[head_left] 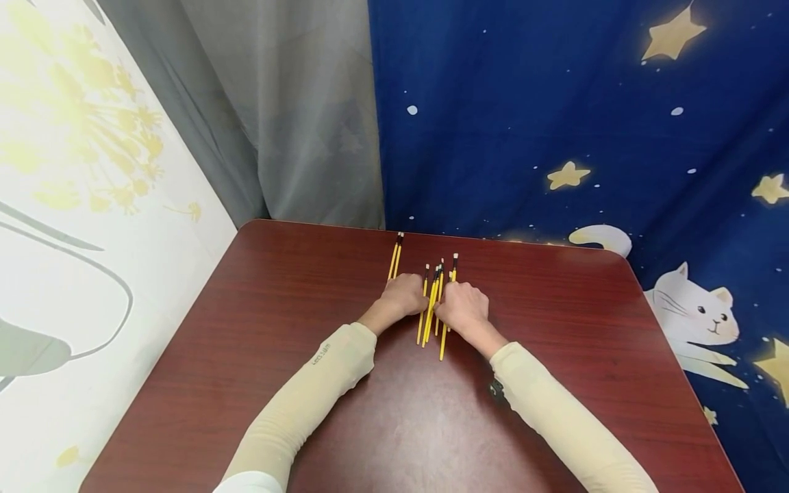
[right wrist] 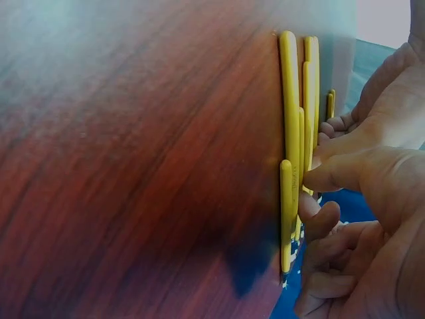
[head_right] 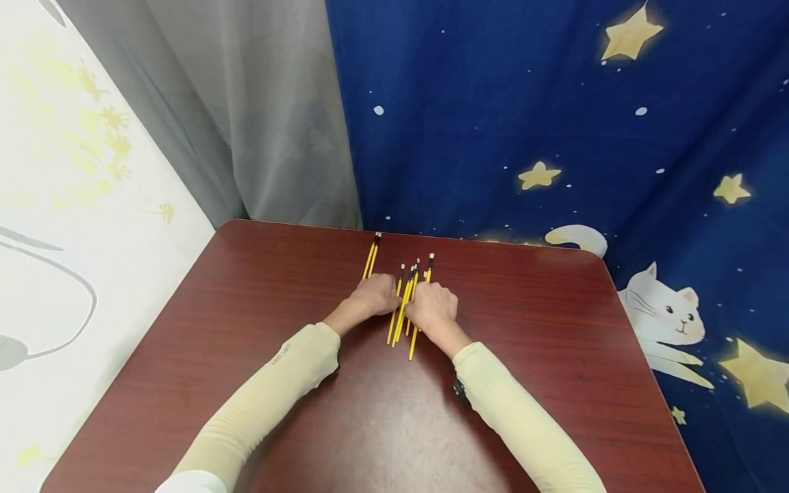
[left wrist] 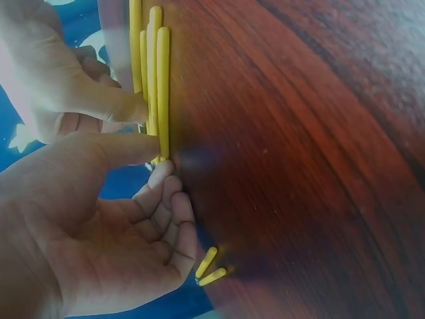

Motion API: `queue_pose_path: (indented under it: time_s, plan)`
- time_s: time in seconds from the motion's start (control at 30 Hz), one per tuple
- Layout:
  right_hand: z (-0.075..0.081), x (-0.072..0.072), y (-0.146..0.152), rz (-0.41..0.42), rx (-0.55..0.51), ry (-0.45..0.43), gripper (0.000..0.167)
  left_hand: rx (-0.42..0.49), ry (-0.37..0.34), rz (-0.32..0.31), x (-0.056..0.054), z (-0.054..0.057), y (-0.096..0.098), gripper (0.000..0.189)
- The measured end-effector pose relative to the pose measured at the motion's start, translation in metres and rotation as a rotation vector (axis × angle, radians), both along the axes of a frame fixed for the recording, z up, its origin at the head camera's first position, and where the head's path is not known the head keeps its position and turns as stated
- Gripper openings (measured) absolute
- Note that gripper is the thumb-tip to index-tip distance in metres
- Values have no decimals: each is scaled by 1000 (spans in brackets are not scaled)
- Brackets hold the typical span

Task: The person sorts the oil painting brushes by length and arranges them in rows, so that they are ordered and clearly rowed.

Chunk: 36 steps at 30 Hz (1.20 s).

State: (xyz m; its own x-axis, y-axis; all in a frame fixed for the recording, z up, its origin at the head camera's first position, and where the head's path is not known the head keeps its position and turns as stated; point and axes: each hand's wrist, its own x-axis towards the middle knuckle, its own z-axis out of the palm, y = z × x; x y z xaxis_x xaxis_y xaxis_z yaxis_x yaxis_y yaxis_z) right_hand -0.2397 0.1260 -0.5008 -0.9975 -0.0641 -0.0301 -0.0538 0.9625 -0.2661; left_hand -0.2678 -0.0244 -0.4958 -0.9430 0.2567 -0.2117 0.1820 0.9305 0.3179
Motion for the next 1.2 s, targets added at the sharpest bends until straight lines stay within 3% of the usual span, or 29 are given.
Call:
queue_pose_path:
  time_s: [0.73,1.2]
  plan:
    - [7,-3,-9,-34,14,-48,26,-8,4,16,1,1,2,29]
    - [4,1,-15,-73,36,-33,35,43,-25,43,-2,1,1,24]
